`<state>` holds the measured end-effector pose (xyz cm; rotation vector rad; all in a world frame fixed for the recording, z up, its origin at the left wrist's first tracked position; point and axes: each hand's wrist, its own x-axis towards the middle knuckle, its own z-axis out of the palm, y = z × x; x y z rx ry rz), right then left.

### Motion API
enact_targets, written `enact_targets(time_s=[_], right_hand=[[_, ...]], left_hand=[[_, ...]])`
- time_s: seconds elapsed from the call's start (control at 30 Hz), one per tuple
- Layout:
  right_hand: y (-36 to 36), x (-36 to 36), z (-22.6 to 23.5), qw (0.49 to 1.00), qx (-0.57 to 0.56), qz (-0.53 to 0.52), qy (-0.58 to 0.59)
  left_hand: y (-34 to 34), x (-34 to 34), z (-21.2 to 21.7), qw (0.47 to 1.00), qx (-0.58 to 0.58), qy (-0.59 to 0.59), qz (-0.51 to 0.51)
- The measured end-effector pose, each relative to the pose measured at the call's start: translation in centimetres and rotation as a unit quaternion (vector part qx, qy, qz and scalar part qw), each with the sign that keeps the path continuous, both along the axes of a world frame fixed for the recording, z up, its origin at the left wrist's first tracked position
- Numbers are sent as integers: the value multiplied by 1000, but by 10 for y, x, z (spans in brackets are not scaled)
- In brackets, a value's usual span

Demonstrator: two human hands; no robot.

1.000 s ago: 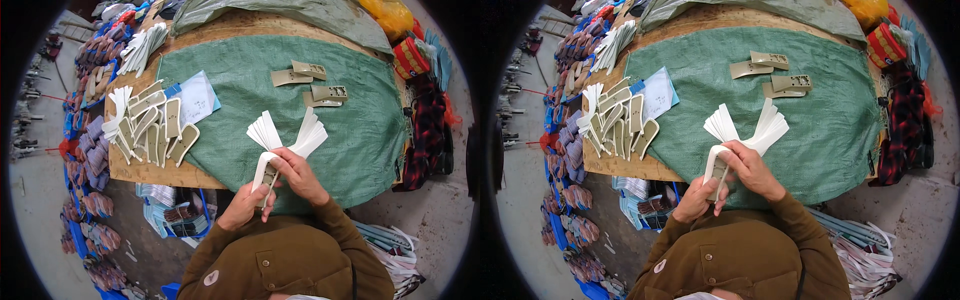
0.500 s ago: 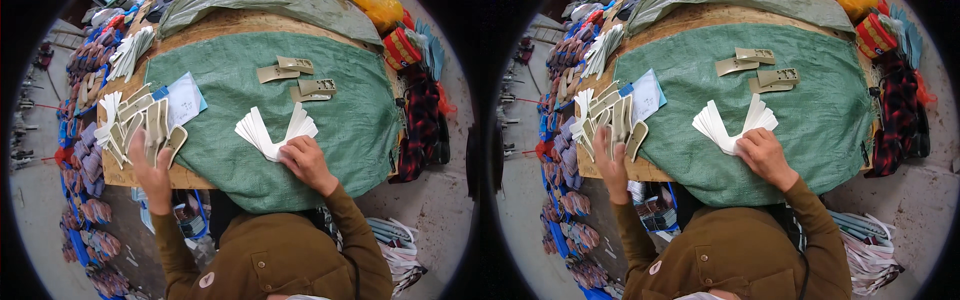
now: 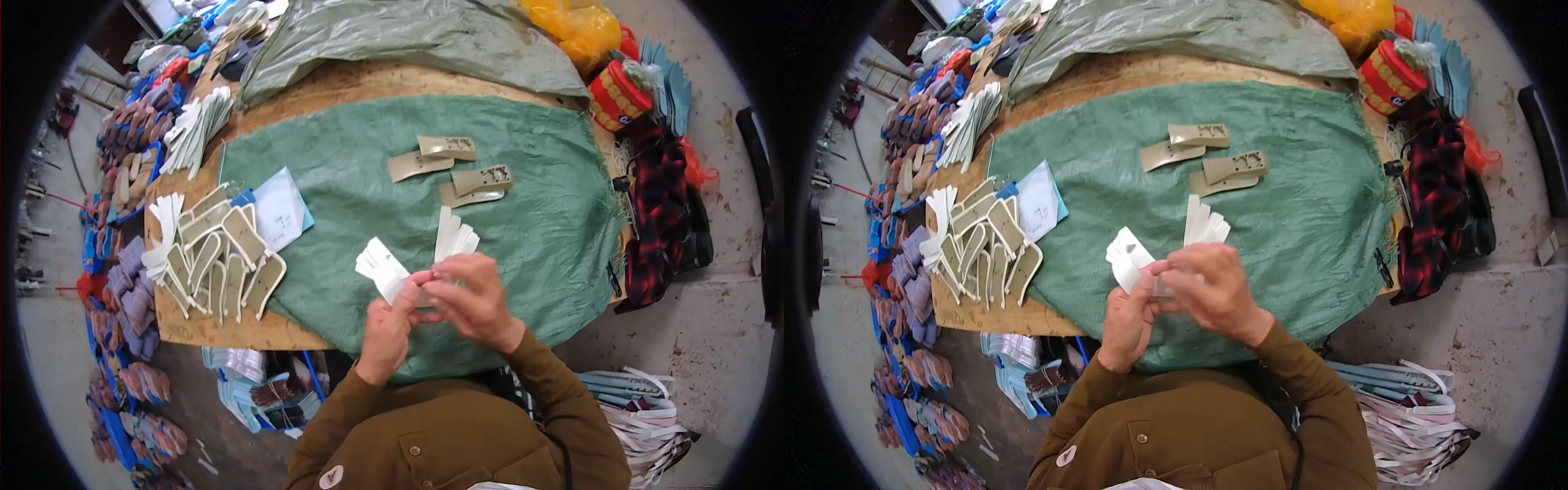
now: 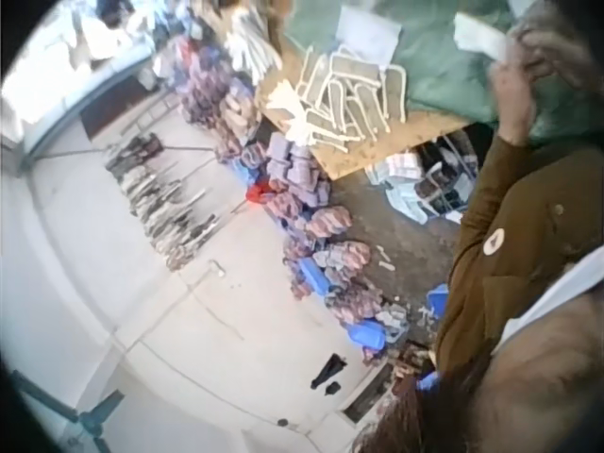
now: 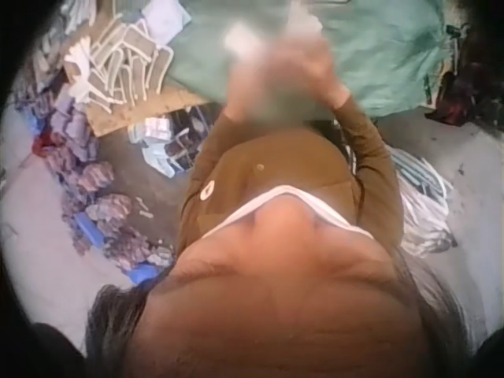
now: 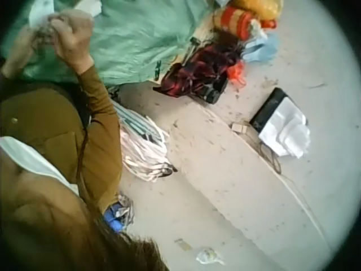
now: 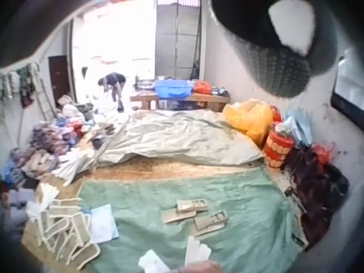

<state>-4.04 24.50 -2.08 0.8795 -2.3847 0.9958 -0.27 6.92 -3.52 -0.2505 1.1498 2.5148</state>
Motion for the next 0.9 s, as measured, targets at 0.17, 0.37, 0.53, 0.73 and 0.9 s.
enact_targets(time_s=[0.17, 0.37, 0.53, 0.73, 0.9], right_hand=[[39, -102, 0, 992, -15, -121, -26], [69, -213, -12, 968, 226, -8, -106], [68, -211, -19, 972, 229, -43, -39], [40, -151, 16, 872, -370, -9, -321], [-5, -44, 21, 848, -259, 2, -462]], left_hand=[[-4, -12, -16, 996, 75, -30, -35], [-7, -22, -51, 983, 124, -134, -4], [-18, -14, -28, 994, 78, -73, -24], [-28, -4, -6, 990, 97, -82, 63], [-41, 12, 12, 957, 235, -124, 112]])
